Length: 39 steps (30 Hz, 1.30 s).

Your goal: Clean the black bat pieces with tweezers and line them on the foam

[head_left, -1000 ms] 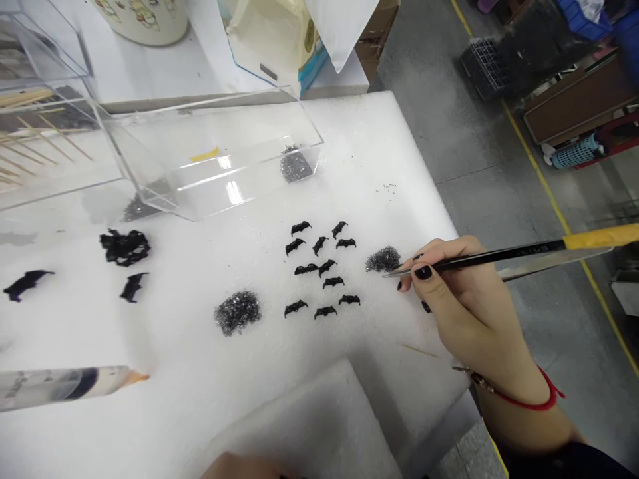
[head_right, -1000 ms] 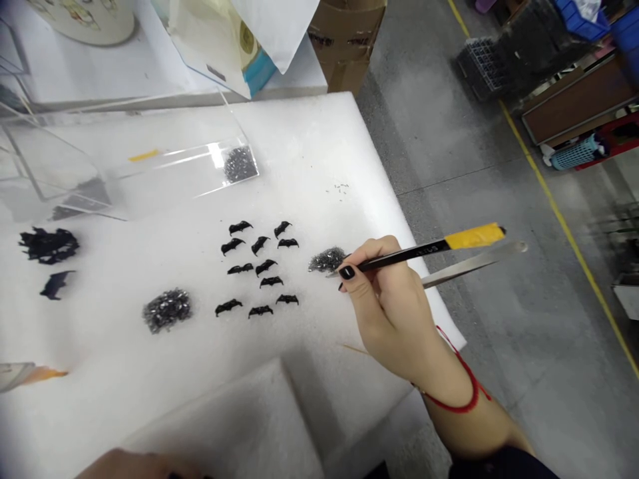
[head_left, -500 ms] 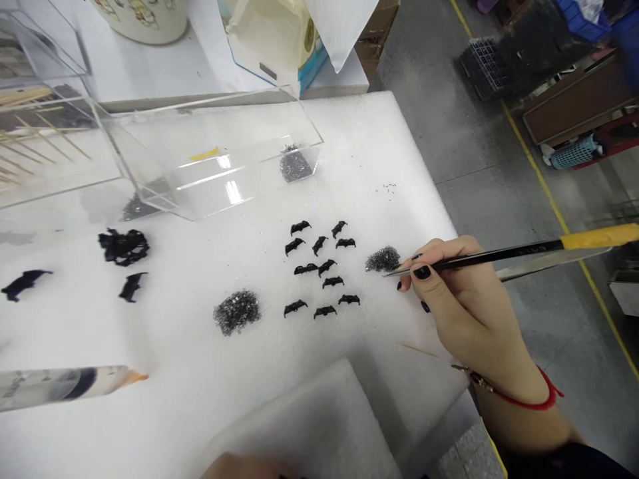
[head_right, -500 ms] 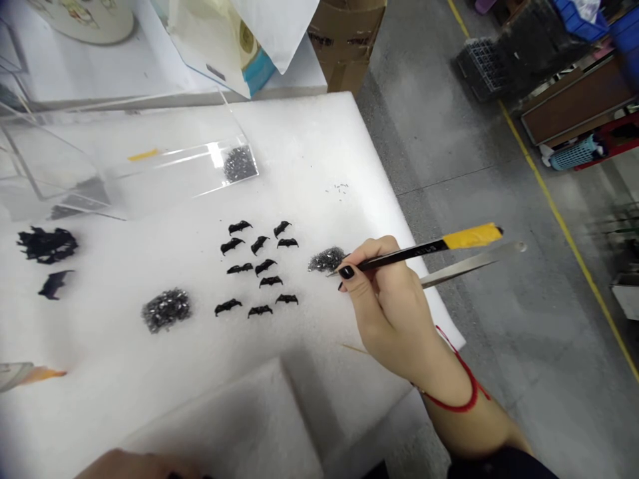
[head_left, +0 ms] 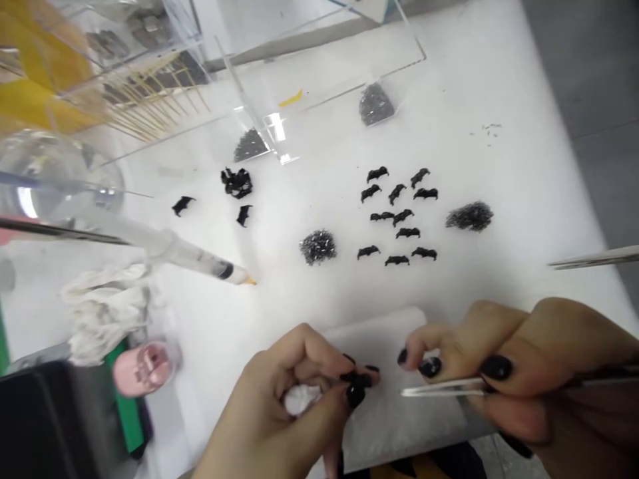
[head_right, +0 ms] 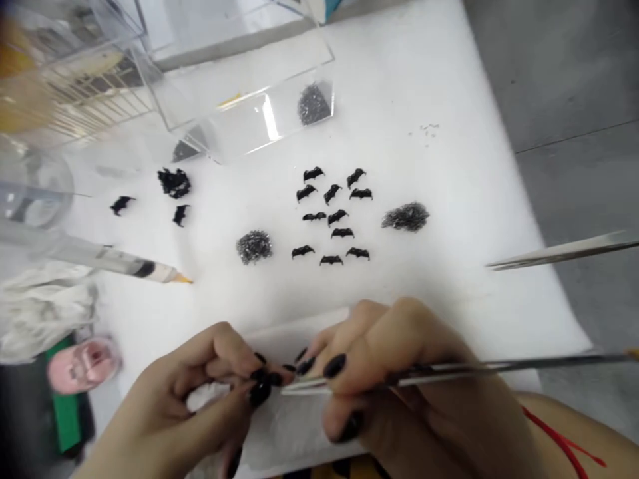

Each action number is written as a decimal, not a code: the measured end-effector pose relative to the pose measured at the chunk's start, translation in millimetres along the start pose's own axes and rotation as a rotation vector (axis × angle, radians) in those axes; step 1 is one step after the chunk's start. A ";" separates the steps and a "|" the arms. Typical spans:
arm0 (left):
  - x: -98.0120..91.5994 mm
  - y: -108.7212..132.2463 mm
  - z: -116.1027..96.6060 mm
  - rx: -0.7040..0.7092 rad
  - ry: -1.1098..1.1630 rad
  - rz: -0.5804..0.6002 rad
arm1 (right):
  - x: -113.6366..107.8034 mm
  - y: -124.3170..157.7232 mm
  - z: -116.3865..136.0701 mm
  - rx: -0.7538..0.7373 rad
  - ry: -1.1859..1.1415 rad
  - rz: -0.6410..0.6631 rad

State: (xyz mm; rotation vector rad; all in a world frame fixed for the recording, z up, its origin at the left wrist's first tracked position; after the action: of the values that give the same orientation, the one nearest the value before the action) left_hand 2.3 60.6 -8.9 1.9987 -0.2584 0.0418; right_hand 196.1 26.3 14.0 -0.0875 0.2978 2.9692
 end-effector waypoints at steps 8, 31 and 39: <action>-3.0 -2.4 2.7 0.098 0.009 0.132 | 28.9 -14.9 -9.8 -0.055 -0.014 0.053; 2.1 3.7 -4.8 0.123 -0.039 0.040 | 28.1 -9.4 -12.3 -0.133 0.074 0.249; -0.1 1.4 -2.0 0.119 -0.034 0.050 | 31.2 -14.1 -11.5 -0.095 0.020 0.244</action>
State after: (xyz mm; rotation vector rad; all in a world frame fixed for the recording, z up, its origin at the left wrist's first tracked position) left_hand 2.1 62.0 -6.8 2.1122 -0.3342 0.0560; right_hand 168.2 42.3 -2.2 -0.0985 0.1815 3.2267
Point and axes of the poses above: each hand's wrist, its own y-axis away from the middle knuckle, its own x-axis out of the palm, z = x × y, the point moved 5 cm from there along -y, towards the middle knuckle, and after that the axes turned 8 degrees about y, right-handed, at the moved point
